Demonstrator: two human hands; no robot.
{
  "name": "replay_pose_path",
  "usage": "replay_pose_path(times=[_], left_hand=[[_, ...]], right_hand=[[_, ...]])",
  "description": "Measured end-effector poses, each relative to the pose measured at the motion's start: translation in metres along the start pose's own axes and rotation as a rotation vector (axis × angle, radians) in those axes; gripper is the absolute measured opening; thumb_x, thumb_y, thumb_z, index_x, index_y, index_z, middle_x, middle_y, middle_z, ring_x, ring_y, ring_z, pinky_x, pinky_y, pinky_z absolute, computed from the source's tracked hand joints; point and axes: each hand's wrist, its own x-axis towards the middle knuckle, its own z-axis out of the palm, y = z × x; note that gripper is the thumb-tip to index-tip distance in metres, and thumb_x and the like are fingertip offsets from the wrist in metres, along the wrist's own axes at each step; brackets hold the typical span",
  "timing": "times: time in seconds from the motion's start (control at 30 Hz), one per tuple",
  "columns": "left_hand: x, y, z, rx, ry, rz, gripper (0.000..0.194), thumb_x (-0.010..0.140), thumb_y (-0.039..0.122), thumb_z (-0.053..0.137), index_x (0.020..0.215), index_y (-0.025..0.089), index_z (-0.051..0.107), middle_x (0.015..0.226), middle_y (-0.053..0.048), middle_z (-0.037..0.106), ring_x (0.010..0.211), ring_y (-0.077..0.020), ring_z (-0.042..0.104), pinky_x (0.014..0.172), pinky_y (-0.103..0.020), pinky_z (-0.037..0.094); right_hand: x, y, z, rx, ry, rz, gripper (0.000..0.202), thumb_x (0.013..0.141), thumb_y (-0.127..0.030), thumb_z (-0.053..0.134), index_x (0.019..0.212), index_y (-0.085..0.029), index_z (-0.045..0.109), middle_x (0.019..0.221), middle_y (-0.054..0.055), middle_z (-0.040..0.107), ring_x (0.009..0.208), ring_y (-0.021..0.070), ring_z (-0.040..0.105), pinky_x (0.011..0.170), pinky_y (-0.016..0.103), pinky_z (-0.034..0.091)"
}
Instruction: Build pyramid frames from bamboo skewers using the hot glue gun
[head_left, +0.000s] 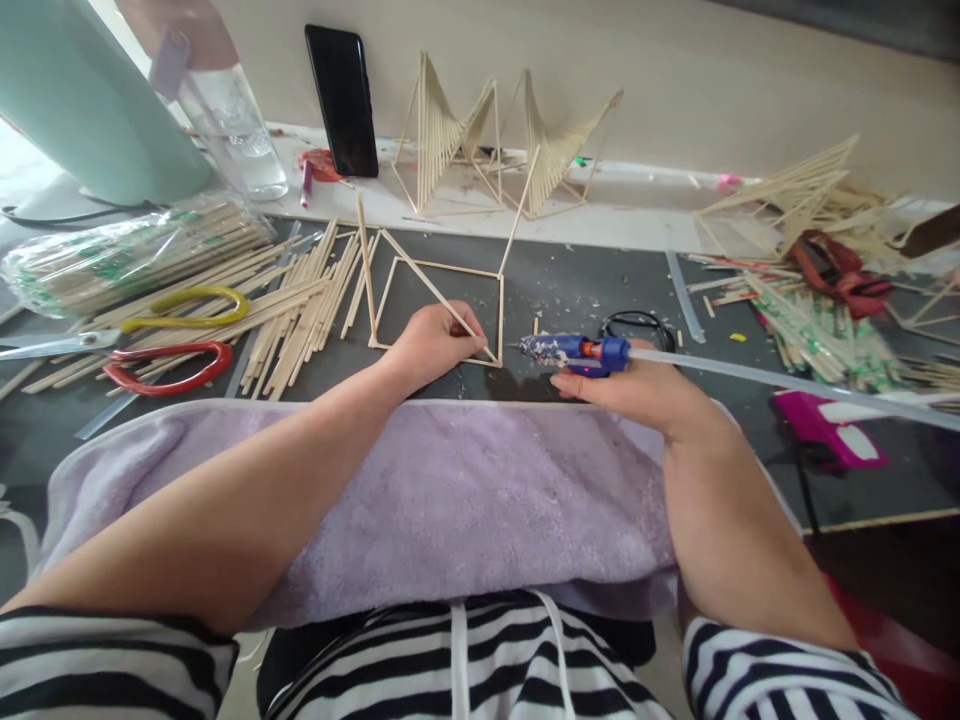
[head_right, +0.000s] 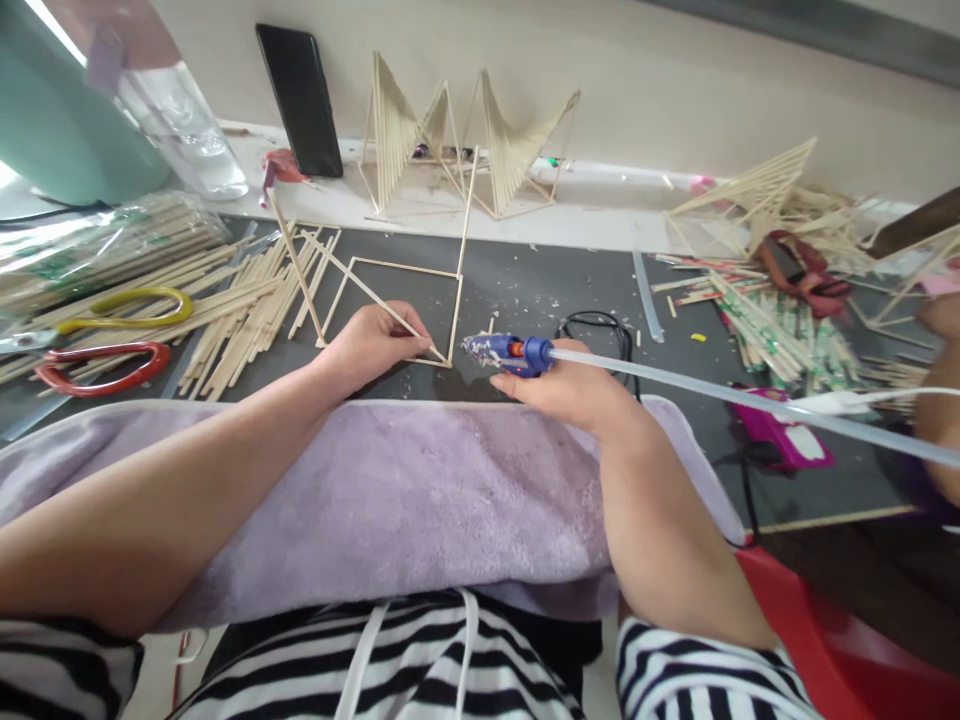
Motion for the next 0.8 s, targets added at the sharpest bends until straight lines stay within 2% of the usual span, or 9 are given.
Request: replay_pose_path(times=[0.1,0.37,0.67,0.8], left_hand=[[-0.001,0.000,0.000,0.010,0.003,-0.001,0.011,0.069,0.026,0.066,0.069,0.017,0.061,0.065,0.000,0.062,0.064,-0.0120,0.056,0.059,-0.024,0.041],[0.000,0.002,0.000,0.032,0.012,-0.006,0.009,0.069,0.025,0.066,0.069,0.017,0.062,0.066,0.000,0.062,0.066,-0.0123,0.056,0.059,-0.024,0.041],[0.000,0.001,-0.001,0.047,0.014,-0.006,0.010,0.070,0.027,0.066,0.070,0.017,0.062,0.067,-0.001,0.062,0.066,-0.0126,0.056,0.059,-0.024,0.041],[0.001,0.000,-0.001,0.052,0.017,0.010,0.009,0.070,0.026,0.066,0.070,0.018,0.062,0.066,0.000,0.062,0.066,-0.0128,0.056,0.059,-0.024,0.041]], right_hand=[[-0.002,-0.005,-0.001,-0.184,-0.075,-0.037,0.018,0.069,-0.043,0.075,0.077,-0.026,0.075,0.071,-0.001,0.073,0.062,0.0189,0.065,0.056,0.030,0.049],[-0.003,-0.013,0.001,-0.262,-0.129,-0.069,0.022,0.072,-0.046,0.071,0.080,-0.026,0.074,0.076,0.000,0.074,0.070,0.0210,0.067,0.059,0.030,0.048],[-0.002,-0.017,0.009,-0.164,-0.045,0.012,0.022,0.066,-0.044,0.076,0.074,-0.024,0.072,0.072,0.000,0.073,0.065,0.0189,0.066,0.055,0.029,0.047],[0.000,-0.017,0.010,-0.168,-0.049,0.037,0.021,0.066,-0.044,0.076,0.075,-0.025,0.072,0.074,0.000,0.073,0.067,0.0202,0.067,0.057,0.030,0.048]])
